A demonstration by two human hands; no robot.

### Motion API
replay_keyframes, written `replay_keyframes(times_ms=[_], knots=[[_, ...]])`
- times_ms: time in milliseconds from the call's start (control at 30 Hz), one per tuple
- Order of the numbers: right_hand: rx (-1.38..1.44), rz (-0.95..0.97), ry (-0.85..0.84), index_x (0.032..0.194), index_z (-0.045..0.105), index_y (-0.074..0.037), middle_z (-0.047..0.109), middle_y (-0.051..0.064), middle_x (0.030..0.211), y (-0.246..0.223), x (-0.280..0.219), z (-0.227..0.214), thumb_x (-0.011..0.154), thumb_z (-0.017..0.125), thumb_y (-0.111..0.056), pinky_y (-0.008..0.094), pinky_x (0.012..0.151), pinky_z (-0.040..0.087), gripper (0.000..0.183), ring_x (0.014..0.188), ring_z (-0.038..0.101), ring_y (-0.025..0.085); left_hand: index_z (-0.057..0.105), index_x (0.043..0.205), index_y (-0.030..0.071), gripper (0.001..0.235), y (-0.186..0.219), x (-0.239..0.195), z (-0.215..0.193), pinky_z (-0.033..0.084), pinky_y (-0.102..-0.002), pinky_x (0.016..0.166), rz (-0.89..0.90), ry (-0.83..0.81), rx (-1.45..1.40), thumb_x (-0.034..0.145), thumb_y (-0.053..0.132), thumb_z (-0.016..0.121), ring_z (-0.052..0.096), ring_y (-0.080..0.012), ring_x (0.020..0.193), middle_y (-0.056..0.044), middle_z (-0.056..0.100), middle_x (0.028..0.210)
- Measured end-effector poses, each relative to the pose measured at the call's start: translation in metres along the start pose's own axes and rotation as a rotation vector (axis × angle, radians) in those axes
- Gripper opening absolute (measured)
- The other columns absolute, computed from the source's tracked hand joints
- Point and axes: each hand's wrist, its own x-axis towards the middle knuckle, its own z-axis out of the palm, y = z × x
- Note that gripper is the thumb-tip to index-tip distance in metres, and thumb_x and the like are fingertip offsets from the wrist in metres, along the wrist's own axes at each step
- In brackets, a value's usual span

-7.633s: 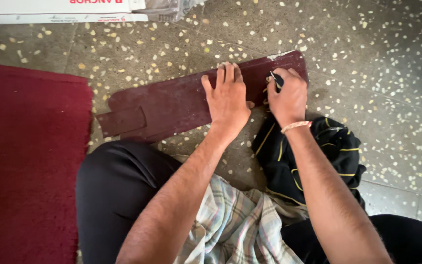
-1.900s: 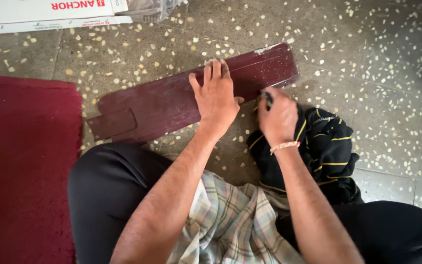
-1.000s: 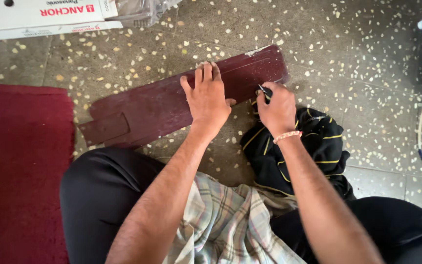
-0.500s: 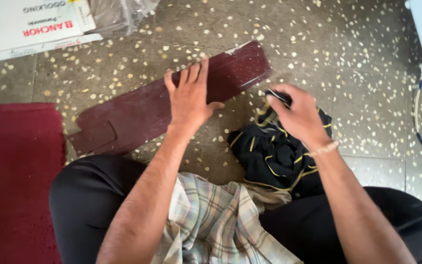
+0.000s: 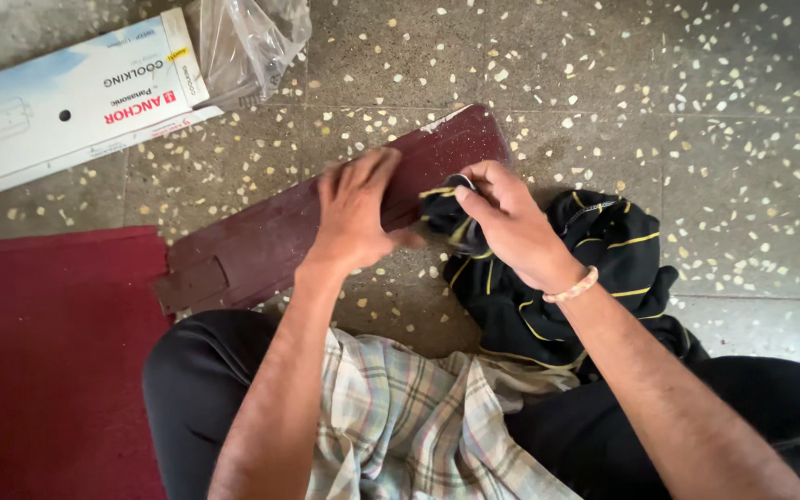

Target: The person sits on the floor and sands a maroon-colored wooden piece using a sanding block. They hold the piece with one hand and rub the sanding block along its surface repeatedly.

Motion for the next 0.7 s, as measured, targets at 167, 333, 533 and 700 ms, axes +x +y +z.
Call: replay_keyframes(times_ms=[167,333,533,700], knots=[[0.716,0.048,-0.197,0.118,0.059,-0.006,0.065,0.002,0.11,-0.026,-0.013,0.007,0.104,0.056,-0.013,0.03,0.087,0.057,0.016,0.1,0.065,0.01,0.063,0.132,-0.004,0.064,0.008,-0.008,-0.005,0.051,-0.033,0.092,0.032,-0.17,-1.027,0.082,0.026,0.087,0.061,-0.0173,0.107,-0.008,0.068,0.118],[0.114,-0.224,-0.086,0.121,0.061,0.001,0.063,0.001,0.111,-0.035,-0.012,-0.003,0.106,0.064,-0.003,0.023,0.089,0.051,0.016,0.102,0.06,0.005,0.069,0.113,-0.004,0.038,0.018,-0.006,-0.004,0.054,-0.024,0.071,-0.103,-0.083,-1.055,0.09,0.025,0.079,0.064,-0.0066,0.083,0.001,0.072,0.093],[0.081,0.041,0.239,0.123,0.06,-0.008,0.067,0.002,0.096,-0.03,-0.003,0.004,0.097,0.063,-0.01,0.024,0.068,0.058,0.026,0.082,0.067,0.007,0.074,0.107,-0.004,0.031,0.011,-0.005,-0.015,0.052,-0.023,0.069,-0.067,0.021,-0.923,0.098,0.026,0.071,0.062,-0.0041,0.08,-0.001,0.074,0.089],[-0.535,-0.595,0.14,0.112,0.067,-0.005,0.058,0.008,0.105,-0.041,-0.016,0.013,0.094,0.075,-0.007,0.033,0.078,0.053,0.02,0.09,0.064,0.019,0.078,0.107,-0.006,0.03,0.006,-0.009,-0.016,0.052,-0.022,0.065,-0.053,0.084,-0.915,0.103,0.024,0.071,0.061,-0.0019,0.076,-0.002,0.078,0.086]])
